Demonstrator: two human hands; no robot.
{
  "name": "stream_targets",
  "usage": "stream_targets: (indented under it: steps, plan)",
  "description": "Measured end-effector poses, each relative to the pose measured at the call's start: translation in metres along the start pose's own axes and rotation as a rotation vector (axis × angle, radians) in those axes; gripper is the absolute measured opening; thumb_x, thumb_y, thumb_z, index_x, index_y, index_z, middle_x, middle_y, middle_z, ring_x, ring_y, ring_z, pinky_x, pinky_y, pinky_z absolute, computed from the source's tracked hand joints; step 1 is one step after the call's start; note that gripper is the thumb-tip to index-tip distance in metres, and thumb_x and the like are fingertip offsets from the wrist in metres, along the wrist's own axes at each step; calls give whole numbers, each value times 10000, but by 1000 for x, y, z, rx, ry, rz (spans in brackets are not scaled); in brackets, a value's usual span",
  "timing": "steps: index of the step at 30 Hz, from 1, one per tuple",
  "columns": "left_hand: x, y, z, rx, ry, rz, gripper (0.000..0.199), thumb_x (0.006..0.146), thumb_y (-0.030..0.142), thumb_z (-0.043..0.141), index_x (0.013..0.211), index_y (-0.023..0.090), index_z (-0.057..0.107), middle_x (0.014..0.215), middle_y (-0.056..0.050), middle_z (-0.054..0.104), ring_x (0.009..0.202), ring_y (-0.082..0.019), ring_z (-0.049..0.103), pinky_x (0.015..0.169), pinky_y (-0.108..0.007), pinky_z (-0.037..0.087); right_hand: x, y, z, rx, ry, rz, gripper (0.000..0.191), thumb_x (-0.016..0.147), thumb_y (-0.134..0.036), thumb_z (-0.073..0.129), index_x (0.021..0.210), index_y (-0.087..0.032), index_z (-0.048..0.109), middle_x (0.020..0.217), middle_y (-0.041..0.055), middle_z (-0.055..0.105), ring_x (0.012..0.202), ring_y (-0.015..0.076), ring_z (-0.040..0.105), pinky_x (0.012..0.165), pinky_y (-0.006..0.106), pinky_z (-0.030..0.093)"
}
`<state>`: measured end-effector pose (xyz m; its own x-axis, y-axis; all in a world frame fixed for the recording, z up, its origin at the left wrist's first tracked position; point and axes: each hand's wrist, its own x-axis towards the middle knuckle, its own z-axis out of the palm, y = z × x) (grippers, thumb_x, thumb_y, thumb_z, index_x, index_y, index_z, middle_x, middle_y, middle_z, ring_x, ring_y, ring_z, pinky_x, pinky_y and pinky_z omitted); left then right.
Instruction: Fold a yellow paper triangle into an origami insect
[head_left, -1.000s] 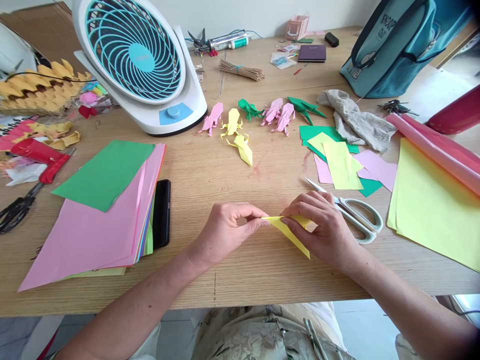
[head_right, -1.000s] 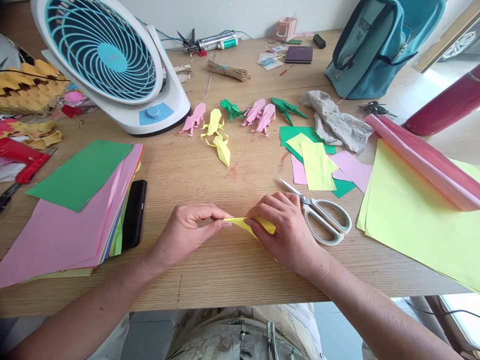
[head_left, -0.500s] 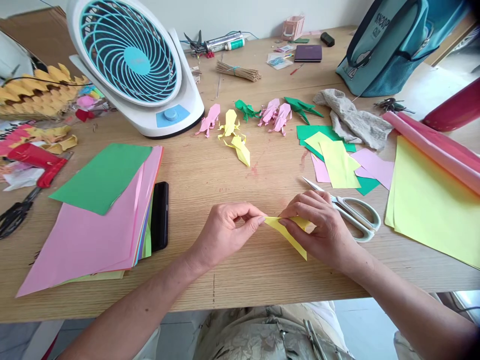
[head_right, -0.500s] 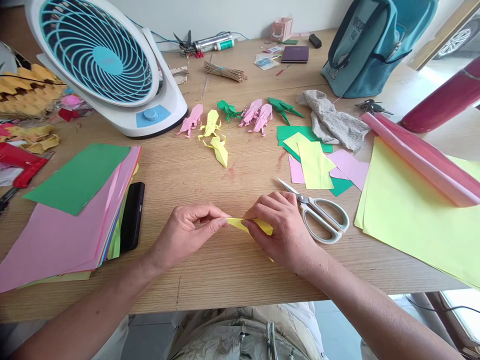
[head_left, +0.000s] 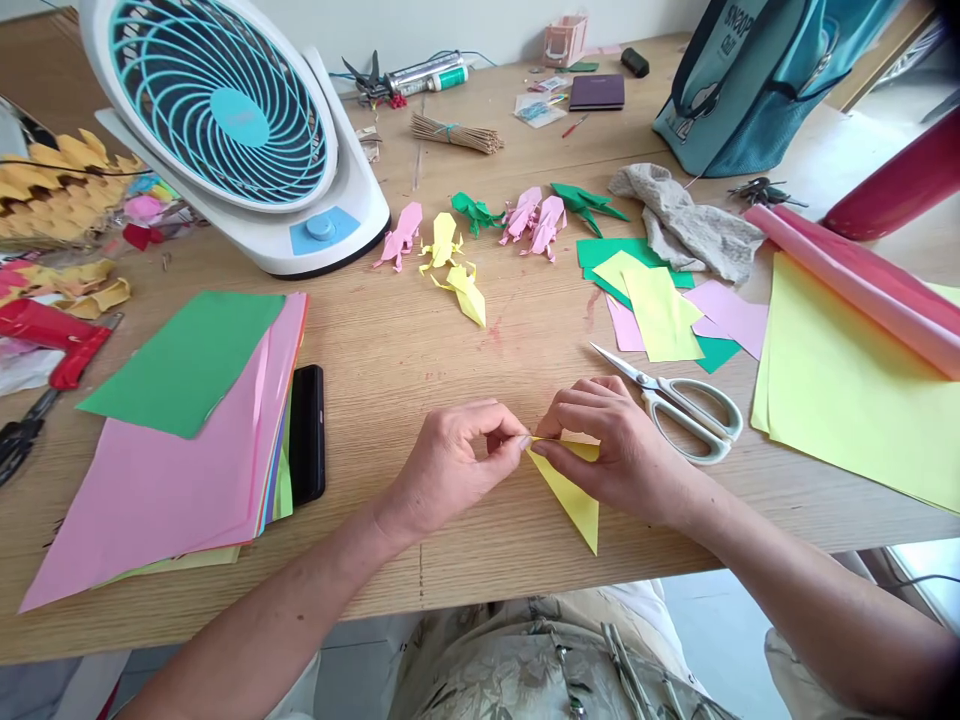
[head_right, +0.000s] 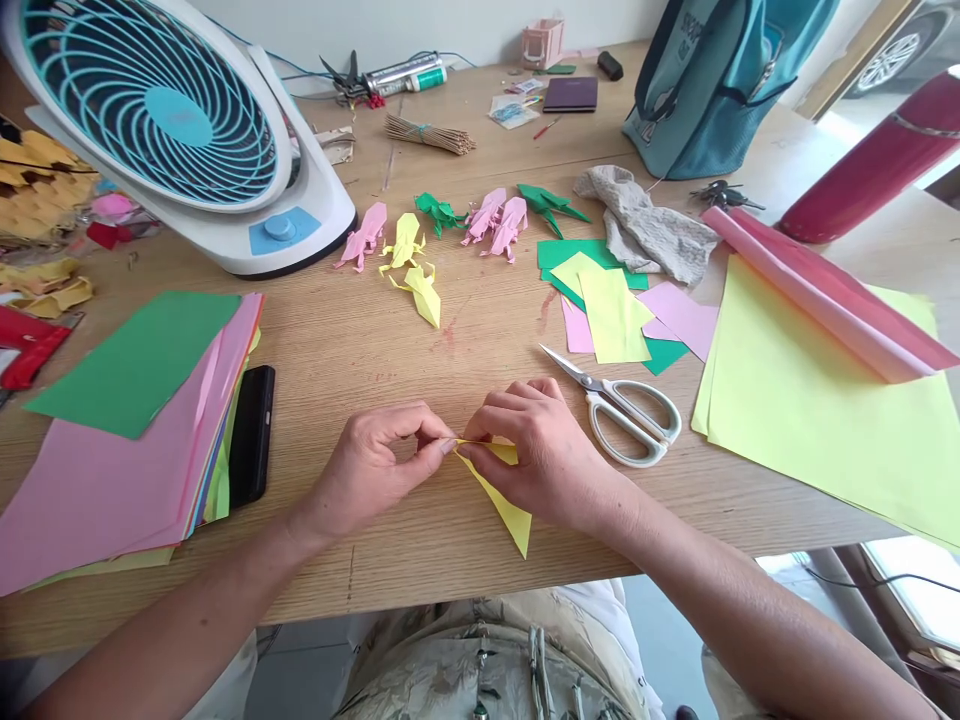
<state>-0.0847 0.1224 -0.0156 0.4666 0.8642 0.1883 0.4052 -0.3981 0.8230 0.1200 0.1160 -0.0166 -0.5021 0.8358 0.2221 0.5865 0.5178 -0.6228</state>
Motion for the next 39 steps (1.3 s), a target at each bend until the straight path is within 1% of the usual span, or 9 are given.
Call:
stream_targets:
  steps: [7, 12, 17, 19, 22, 24, 29, 35, 39]
  plan:
    - [5, -9, -18, -125, 21, -179, 157, 861, 189, 621, 712, 159, 658, 677, 15, 651, 655, -99, 556, 641, -219, 417, 1, 10, -12, 1, -86, 60, 185, 893, -213, 648, 725, -188, 575, 701, -30, 601, 712, 137, 523, 754, 321, 347]
    - [7, -26, -33, -333, 50, -259, 169, 854, 267, 648, 718, 167, 643, 691, 17, 632, 688, -101, 553, 681, -214, 437, -2, 16, -24, 91, -114, 194, 134, 875, -279, 656, 763, -214, 622, 729, -35, 612, 660, 127, 520, 610, 281, 374]
    - [7, -31, -41, -283, -22, -343, 189, 841, 283, 629, 694, 166, 616, 661, 28, 564, 651, -97, 491, 632, -216, 391, -4, 22, -26, 230, -144, 296, 93, 882, -317, 650, 848, -243, 695, 764, -35, 671, 684, 132, 594, 634, 280, 464]
    - [5, -32, -42, -183, -12, -366, 199, 836, 292, 617, 681, 167, 605, 647, 32, 534, 630, -96, 466, 596, -217, 360, -4, 24, -23, 215, -30, 294, 107, 881, -324, 663, 939, -239, 692, 823, -17, 695, 712, 140, 625, 658, 288, 501]
    - [2, -34, -38, -37, 45, -394, 211, 831, 312, 612, 678, 167, 620, 625, 30, 537, 607, -101, 468, 573, -223, 349, -7, 24, -15, 6, 347, 201, 203, 898, -279, 654, 1091, -216, 648, 958, 44, 704, 813, 174, 652, 724, 329, 530]
    - [-1, -34, -33, 10, 64, -408, 216, 830, 319, 615, 681, 164, 640, 617, 20, 578, 603, -109, 505, 577, -224, 374, -10, 18, -7, -146, 445, 76, 210, 933, -241, 602, 1134, -188, 629, 1028, 94, 691, 903, 209, 655, 770, 365, 535]
    - [-4, -34, -21, 41, 43, -390, 236, 853, 323, 619, 699, 158, 688, 605, 0, 661, 554, -111, 561, 544, -211, 401, -19, -4, 21, -341, 83, -175, 325, 994, -203, 484, 1297, -132, 579, 1229, 162, 668, 1055, 277, 642, 855, 456, 536]
    - [-7, -30, -19, 135, -25, -347, 222, 868, 275, 600, 694, 165, 685, 618, 5, 675, 551, -108, 566, 529, -203, 395, -23, -10, 42, -485, -82, -233, 402, 993, -165, 453, 1377, -102, 553, 1443, 157, 556, 1162, 304, 590, 846, 467, 540]
    - [-6, -30, -25, 221, -79, -369, 153, 858, 246, 615, 735, 178, 675, 628, 24, 664, 528, -101, 536, 511, -205, 370, -22, -8, 43, -502, -127, -224, 387, 1006, -186, 430, 1346, -83, 584, 1436, 142, 570, 1138, 301, 587, 854, 455, 531]
